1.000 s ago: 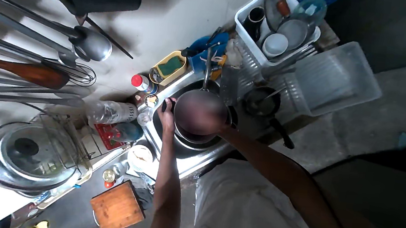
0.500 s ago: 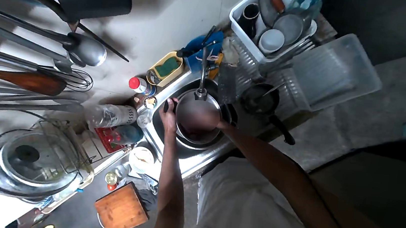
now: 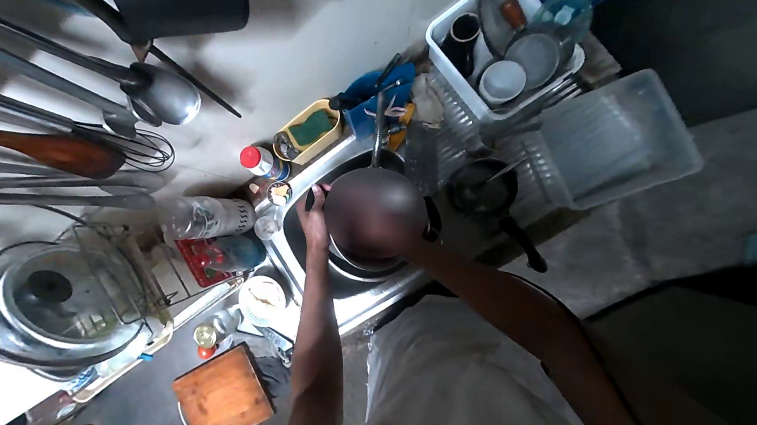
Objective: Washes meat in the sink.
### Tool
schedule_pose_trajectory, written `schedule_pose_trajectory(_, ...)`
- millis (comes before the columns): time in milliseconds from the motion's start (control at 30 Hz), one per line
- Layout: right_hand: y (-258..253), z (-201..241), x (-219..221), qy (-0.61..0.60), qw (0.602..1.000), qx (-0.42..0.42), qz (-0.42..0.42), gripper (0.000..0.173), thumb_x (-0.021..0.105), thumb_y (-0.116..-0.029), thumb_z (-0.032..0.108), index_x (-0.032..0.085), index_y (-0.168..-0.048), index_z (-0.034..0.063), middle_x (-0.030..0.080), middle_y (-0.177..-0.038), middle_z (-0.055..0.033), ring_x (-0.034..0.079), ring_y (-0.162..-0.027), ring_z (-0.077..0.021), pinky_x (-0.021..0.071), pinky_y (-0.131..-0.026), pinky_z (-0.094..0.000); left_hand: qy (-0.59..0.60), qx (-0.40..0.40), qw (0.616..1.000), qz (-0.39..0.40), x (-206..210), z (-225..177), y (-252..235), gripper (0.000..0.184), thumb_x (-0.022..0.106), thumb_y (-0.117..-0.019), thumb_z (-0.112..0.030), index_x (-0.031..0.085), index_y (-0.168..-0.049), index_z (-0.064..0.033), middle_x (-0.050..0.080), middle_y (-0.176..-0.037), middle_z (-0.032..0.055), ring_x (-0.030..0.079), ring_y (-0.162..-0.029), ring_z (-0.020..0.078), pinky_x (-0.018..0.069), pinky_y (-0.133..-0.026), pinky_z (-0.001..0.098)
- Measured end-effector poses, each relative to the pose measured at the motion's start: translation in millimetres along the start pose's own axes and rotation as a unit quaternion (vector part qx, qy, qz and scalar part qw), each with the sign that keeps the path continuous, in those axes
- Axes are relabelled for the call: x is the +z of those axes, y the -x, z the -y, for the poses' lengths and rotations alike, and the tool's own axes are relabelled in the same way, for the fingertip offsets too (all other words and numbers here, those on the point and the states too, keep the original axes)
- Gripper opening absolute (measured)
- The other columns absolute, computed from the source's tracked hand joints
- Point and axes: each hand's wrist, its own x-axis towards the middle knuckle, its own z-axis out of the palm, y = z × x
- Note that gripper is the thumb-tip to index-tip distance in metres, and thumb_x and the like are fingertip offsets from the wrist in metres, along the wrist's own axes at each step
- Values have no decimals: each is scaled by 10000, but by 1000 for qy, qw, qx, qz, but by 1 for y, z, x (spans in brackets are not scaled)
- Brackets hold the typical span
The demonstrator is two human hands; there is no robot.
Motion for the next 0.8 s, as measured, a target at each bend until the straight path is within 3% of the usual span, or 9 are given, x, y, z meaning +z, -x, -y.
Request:
schedule_pose_trajectory(100,-9,-4,20,64,998,12,-13,577,701,-890,-30,654,-1382,266,318,-1664,-170,252,-1517,-498,84,-1157,-826,-17,2,1000,13,5,1,2,481,401,-1051,-604,726,-1098,-253,721,-977,-40,676,-826,96,585,-738,324)
schedule_pose_trajectory(167,-13,-4,22,64,997,46,7,560,698,-896,-27,648,-1378,255,401,-1611,-172,367,-1436,-518,233,-1119,-800,-17,14,1000,16,7,4,0,476,403,-1054,-595,729,-1084,-248,721,-953,-34,677,-797,100,588,-713,323)
schedule_pose_trajectory(267,-15,-12,19,18,994,96,41,378,672,-943,123,689,-1302,241,625,-1363,-208,512,-1278,-519,340,-1088,-732,-24,24,999,23,12,5,-3,464,414,-1055,-585,729,-1114,-248,725,-991,-29,680,-831,107,589,-743,336)
schedule_pose_trajectory(333,-16,-16,14,-30,991,114,66,283,671,-944,320,734,-1172,165,720,-1150,-175,640,-1132,-431,457,-1003,-671,-28,26,999,21,13,7,-4,468,415,-1056,-584,735,-1121,-248,729,-1004,-27,679,-836,114,588,-747,350)
schedule_pose_trajectory(467,-19,-27,14,-291,925,238,53,438,804,-843,438,740,-1067,67,733,-1028,-160,703,-953,-322,555,-865,-582,-9,6,1000,13,9,13,-4,485,396,-1057,-595,726,-1114,-243,724,-1001,-31,682,-848,109,591,-763,346)
schedule_pose_trajectory(533,-10,-29,6,-412,862,292,33,473,720,-932,443,692,-1161,31,719,-995,-178,695,-856,-302,565,-795,-533,6,-1,1000,3,3,13,-5,497,390,-1054,-604,723,-1116,-239,723,-996,-33,682,-849,103,592,-767,339)
schedule_pose_trajectory(567,-5,-29,-2,-427,855,292,26,493,646,-991,452,664,-1224,17,710,-1069,-204,698,-933,-325,561,-862,-550,13,-1,1000,-2,-1,13,-5,504,385,-1055,-603,721,-1117,-233,723,-994,-34,681,-853,95,591,-771,332)
schedule_pose_trajectory(667,17,-20,-27,-315,921,217,-77,299,628,-1018,261,699,-1193,29,691,-1181,-190,658,-1107,-350,511,-1008,-578,51,10,999,-11,-8,5,-7,461,359,-1102,-470,714,-1105,-176,721,-998,-31,676,-879,66,580,-807,293)
schedule_pose_trajectory(800,54,-18,-33,-185,918,244,-252,330,671,-983,262,650,-1241,58,710,-1049,-192,706,-908,-365,579,-797,-580,54,0,998,-29,-13,-2,-4,456,367,-1095,-493,715,-1093,-198,715,-969,-49,669,-839,48,577,-772,277)
